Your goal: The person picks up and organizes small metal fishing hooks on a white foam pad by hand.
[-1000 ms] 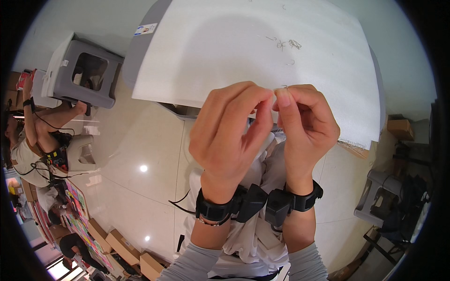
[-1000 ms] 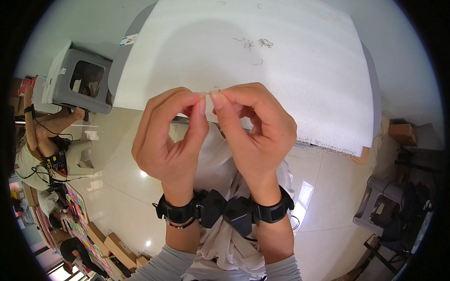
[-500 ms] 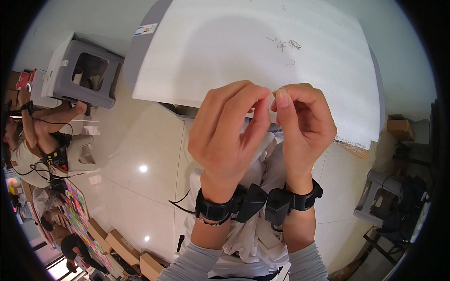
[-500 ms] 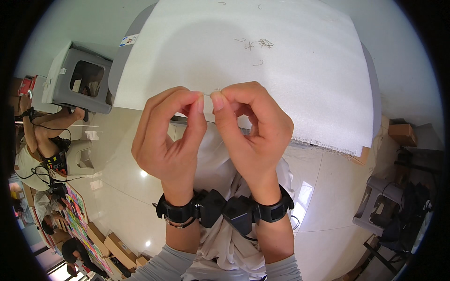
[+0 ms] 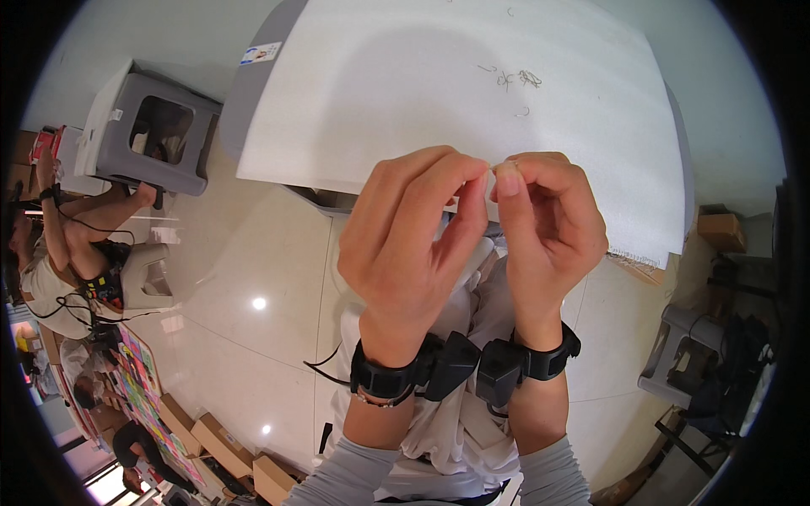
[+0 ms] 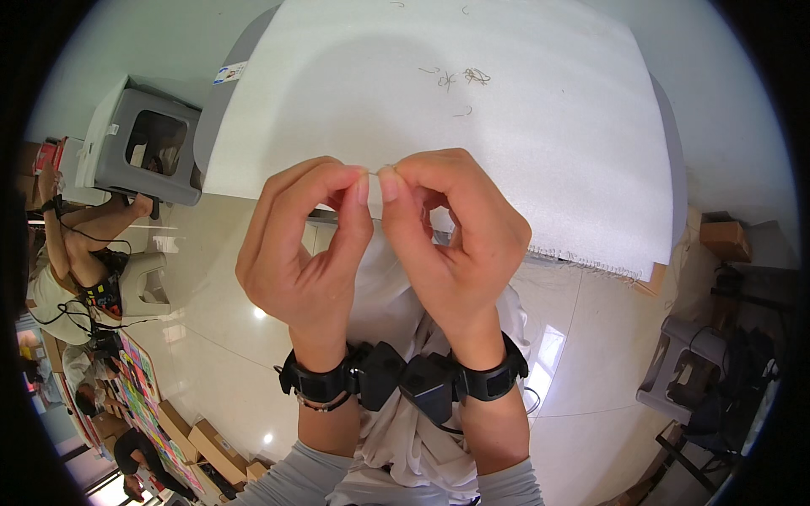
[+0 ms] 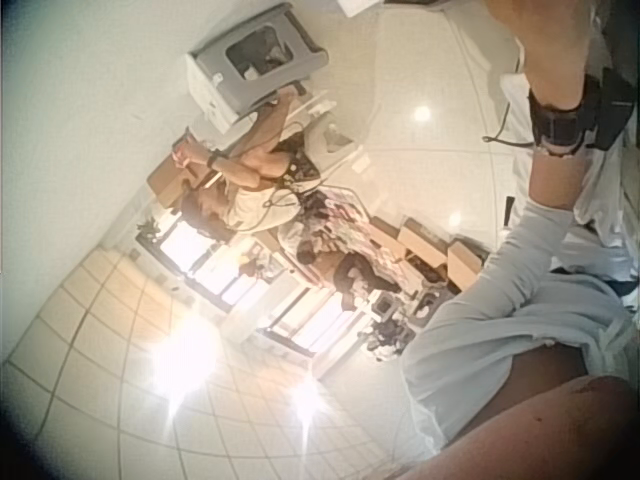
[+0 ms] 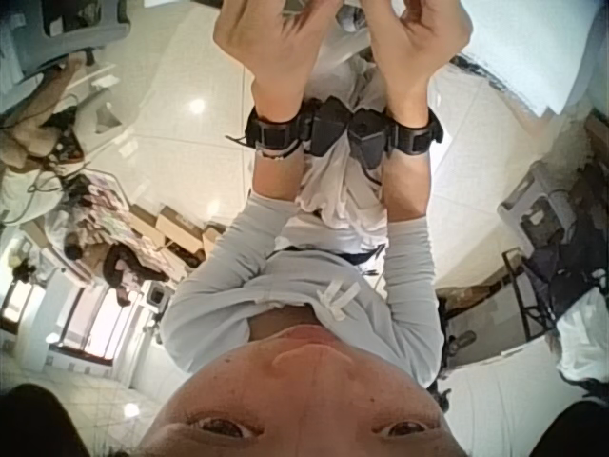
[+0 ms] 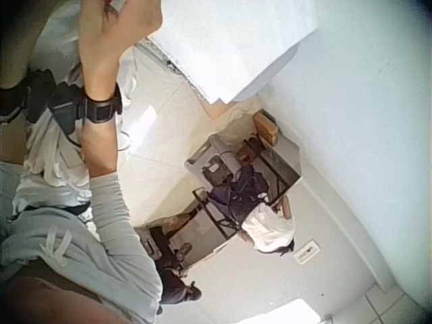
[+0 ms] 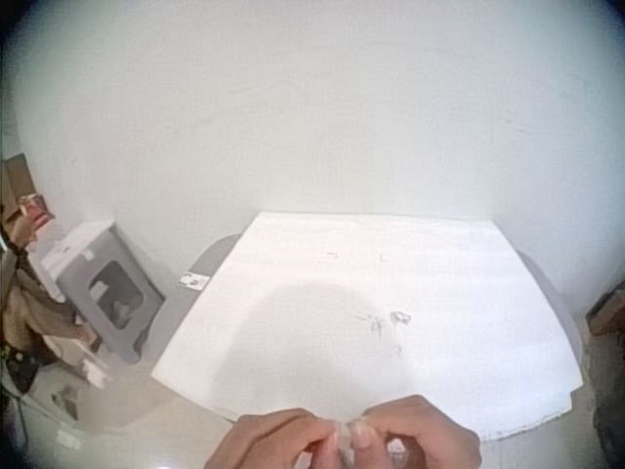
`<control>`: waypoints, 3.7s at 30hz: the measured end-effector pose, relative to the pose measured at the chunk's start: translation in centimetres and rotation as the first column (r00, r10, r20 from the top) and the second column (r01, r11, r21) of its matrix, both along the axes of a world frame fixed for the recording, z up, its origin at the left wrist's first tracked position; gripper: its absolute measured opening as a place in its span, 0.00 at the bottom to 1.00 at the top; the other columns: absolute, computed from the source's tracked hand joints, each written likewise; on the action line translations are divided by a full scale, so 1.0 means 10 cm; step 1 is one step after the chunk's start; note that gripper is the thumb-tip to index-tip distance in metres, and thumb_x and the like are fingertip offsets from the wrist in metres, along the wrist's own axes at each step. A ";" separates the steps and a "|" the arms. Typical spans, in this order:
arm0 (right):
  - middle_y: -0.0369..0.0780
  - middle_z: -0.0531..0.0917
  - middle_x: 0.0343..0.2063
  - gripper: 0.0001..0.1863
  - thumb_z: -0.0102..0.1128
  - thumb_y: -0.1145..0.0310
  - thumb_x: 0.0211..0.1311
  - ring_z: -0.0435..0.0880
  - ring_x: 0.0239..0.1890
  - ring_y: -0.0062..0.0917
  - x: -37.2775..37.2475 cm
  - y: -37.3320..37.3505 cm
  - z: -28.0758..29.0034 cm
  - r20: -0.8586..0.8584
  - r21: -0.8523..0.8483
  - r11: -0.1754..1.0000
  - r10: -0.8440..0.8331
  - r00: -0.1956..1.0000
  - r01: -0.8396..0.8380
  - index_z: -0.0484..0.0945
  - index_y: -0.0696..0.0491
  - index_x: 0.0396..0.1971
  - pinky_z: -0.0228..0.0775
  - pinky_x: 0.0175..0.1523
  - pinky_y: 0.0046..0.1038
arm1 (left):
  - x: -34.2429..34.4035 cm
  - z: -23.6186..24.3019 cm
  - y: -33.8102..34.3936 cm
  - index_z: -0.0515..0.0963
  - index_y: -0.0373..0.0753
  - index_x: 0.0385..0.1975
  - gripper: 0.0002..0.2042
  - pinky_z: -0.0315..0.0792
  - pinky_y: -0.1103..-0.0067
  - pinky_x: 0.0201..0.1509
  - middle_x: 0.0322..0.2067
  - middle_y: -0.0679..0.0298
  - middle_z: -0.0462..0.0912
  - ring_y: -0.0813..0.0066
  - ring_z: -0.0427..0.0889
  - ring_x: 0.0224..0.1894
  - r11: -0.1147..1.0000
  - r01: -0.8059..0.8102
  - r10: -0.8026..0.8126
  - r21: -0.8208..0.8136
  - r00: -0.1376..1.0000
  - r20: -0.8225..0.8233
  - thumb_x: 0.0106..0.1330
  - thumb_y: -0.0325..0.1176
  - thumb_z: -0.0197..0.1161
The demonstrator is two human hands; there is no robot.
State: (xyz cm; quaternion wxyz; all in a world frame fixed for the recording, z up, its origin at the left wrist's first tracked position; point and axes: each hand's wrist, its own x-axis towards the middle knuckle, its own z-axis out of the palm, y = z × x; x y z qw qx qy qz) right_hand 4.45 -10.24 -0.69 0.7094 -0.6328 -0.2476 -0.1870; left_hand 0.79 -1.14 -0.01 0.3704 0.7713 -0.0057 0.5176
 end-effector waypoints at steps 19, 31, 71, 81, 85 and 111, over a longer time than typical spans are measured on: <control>0.38 0.77 0.20 0.06 0.61 0.85 0.47 0.70 0.18 0.16 0.02 -0.01 -0.01 0.104 -0.059 0.997 -0.040 0.994 0.046 0.76 0.60 0.27 0.59 0.21 0.15 | -0.05 0.05 -0.01 0.79 0.34 0.28 0.08 0.71 0.82 0.26 0.26 0.63 0.79 0.71 0.77 0.26 0.998 -0.005 -0.001 -0.057 0.994 -0.113 0.48 0.18 0.65; 0.39 0.79 0.22 0.06 0.61 0.85 0.49 0.71 0.18 0.16 0.02 -0.01 -0.01 0.141 -0.072 0.994 -0.069 0.988 0.080 0.77 0.60 0.28 0.60 0.21 0.15 | -0.05 0.03 0.00 0.81 0.36 0.30 0.08 0.70 0.86 0.23 0.27 0.63 0.81 0.78 0.78 0.24 0.977 0.064 -0.082 -0.205 0.994 -0.079 0.51 0.18 0.66; 0.41 0.79 0.23 0.05 0.59 0.84 0.51 0.74 0.23 0.21 0.06 -0.10 0.01 0.184 -0.127 0.992 0.041 0.982 -0.018 0.76 0.60 0.28 0.65 0.26 0.18 | -0.11 0.02 0.09 0.79 0.32 0.30 0.06 0.72 0.85 0.34 0.30 0.61 0.79 0.77 0.77 0.31 0.830 0.316 -0.406 -0.459 0.907 -0.110 0.52 0.17 0.65; 0.38 0.77 0.22 0.04 0.58 0.83 0.51 0.69 0.20 0.18 0.04 -0.16 0.00 0.123 -0.145 0.989 0.051 0.991 -0.033 0.76 0.59 0.27 0.58 0.23 0.16 | -0.12 0.02 0.11 0.77 0.31 0.31 0.06 0.73 0.85 0.38 0.32 0.62 0.77 0.79 0.76 0.33 0.643 0.437 -0.565 -0.629 0.825 -0.003 0.54 0.17 0.64; 0.37 0.76 0.22 0.03 0.58 0.82 0.52 0.67 0.20 0.15 0.06 -0.24 0.00 0.056 -0.114 0.993 0.045 0.997 -0.039 0.76 0.59 0.27 0.55 0.23 0.15 | -0.13 0.02 0.13 0.77 0.30 0.32 0.05 0.73 0.84 0.40 0.33 0.62 0.76 0.79 0.76 0.35 0.602 0.429 -0.568 -0.674 0.823 0.017 0.56 0.18 0.63; 0.35 0.74 0.20 0.03 0.59 0.83 0.51 0.65 0.19 0.15 0.07 -0.23 0.01 0.080 -0.159 0.986 0.066 0.995 -0.052 0.75 0.59 0.25 0.52 0.21 0.15 | -0.10 -0.01 0.09 0.79 0.32 0.31 0.07 0.73 0.83 0.36 0.31 0.61 0.79 0.77 0.77 0.32 0.874 0.335 -0.400 -0.353 0.908 -0.127 0.53 0.16 0.63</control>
